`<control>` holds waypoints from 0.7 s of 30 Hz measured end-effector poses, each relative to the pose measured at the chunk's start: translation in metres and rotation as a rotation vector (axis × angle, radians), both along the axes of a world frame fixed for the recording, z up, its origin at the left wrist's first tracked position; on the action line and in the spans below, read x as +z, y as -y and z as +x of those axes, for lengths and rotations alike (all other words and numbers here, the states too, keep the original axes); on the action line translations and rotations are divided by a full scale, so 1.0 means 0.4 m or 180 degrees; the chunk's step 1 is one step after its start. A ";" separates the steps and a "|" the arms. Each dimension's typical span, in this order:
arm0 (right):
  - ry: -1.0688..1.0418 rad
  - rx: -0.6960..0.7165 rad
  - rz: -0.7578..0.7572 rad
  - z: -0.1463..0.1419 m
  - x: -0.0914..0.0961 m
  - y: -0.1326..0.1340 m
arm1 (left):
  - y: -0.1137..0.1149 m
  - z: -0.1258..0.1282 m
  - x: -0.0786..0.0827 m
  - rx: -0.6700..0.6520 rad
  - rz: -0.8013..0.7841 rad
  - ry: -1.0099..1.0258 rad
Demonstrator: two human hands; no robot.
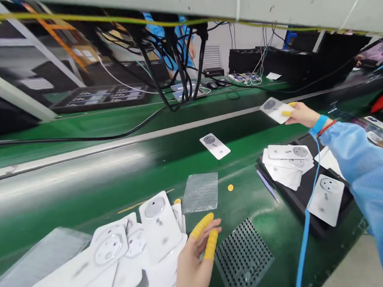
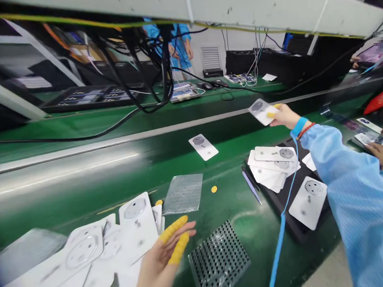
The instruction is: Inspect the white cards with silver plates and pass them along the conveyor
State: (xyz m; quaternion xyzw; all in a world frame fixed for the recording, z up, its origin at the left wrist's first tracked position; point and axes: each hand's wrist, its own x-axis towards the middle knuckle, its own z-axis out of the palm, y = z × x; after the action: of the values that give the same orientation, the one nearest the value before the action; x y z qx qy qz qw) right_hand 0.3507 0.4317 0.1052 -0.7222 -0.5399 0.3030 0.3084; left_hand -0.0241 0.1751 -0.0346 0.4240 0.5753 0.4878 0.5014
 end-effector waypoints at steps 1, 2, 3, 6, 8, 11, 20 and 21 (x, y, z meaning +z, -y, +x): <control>-0.0170 0.0169 0.0036 -0.049 -0.006 0.056 | -0.006 0.011 -0.005 0.0003 0.0020 0.0036; -0.0316 0.0297 0.0045 -0.100 -0.025 0.116 | -0.012 0.022 -0.010 0.0031 0.0052 0.0053; -0.0430 0.0400 0.0017 -0.153 -0.054 0.177 | -0.017 0.032 -0.016 0.0038 0.0086 0.0060; -0.0610 0.0585 -0.0202 -0.290 -0.177 0.339 | -0.020 0.056 -0.031 0.0092 0.0236 0.0045; -0.0531 0.0631 -0.0382 -0.343 -0.253 0.409 | -0.011 0.062 -0.038 0.0084 0.0313 0.0045; -0.0144 0.0796 -0.0753 -0.353 -0.313 0.451 | 0.006 0.055 -0.038 0.0046 0.0428 0.0063; 0.1526 0.1240 -0.1267 -0.343 -0.239 0.316 | 0.032 0.012 -0.010 0.0050 0.0588 0.0211; 0.1656 0.1261 -0.1271 -0.361 -0.231 0.288 | 0.034 0.008 -0.009 0.0068 0.0576 0.0230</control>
State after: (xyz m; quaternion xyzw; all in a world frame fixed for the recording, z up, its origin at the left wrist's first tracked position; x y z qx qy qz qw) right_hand 0.2061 0.3167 0.0126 -0.7024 -0.6597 0.2625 -0.0502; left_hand -0.0209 0.1616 -0.0383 0.4435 0.5149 0.5581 0.4762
